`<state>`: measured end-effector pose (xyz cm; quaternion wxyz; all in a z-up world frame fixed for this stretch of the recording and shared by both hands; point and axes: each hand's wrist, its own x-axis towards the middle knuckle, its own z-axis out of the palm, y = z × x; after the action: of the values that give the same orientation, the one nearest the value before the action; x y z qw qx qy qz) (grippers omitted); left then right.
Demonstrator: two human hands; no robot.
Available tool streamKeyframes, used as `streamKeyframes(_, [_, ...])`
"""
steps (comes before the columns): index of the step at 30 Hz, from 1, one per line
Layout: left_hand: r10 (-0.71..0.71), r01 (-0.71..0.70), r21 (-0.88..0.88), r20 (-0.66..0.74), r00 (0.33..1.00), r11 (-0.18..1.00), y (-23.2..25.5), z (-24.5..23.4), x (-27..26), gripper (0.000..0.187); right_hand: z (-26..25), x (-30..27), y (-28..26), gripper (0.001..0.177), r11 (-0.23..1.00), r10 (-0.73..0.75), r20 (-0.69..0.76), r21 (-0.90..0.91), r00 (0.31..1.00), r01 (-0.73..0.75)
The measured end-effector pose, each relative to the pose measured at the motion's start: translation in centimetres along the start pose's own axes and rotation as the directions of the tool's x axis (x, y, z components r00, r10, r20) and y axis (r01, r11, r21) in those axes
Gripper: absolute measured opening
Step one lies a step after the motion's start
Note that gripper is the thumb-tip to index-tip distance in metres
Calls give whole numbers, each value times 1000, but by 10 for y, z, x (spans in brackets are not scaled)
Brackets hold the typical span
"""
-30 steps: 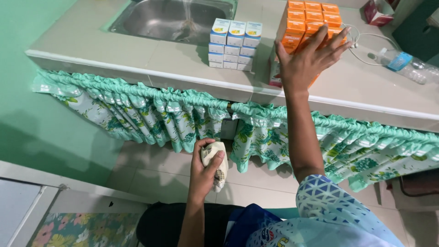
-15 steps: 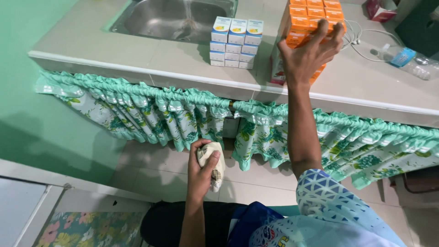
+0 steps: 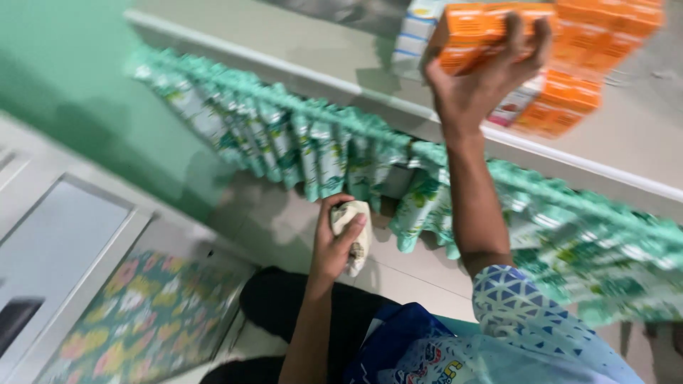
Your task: The person sits on the floor and wipes a green medicine box with a white cloth, then places it back on a shelf. They then pick up an orange medicine box, wipe it with the cloth, and return it to the shelf.
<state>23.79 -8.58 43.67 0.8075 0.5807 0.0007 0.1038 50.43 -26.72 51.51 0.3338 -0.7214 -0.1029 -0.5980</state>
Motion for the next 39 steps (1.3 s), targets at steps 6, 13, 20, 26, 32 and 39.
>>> streamKeyframes(6, [-7, 13, 40, -151, 988, 999, -8, -30, -21, 33, 137, -81, -41, 114, 993, 51, 177, 92, 983, -68])
streamKeyframes(13, [43, -29, 50, -305, 951, 998, -16, -59, -32, 32, 243, -122, -59, 105, 986, 128, 321, -139, 938, -87])
streamKeyframes(20, [-94, 115, 35, -377, 921, 993, -27, -64, -27, 33, 250, -141, -38, 116, 975, 152, 341, -205, 928, -85])
streamKeyframes(26, [-109, 123, 20, -337, 935, 992, -44, -70, -22, 34, 218, -107, -10, 116, 991, 115, 465, -112, 878, -71])
streamKeyframes(32, [-135, 154, 33, -324, 936, 988, -33, -61, -22, 36, 224, -94, 42, 122, 976, 57, 623, 130, 780, -176])
streamKeyframes(39, [-104, 111, -1, -347, 932, 994, -11, -47, -37, 33, 143, -73, -23, 56, 798, -1, 517, 516, 856, -311])
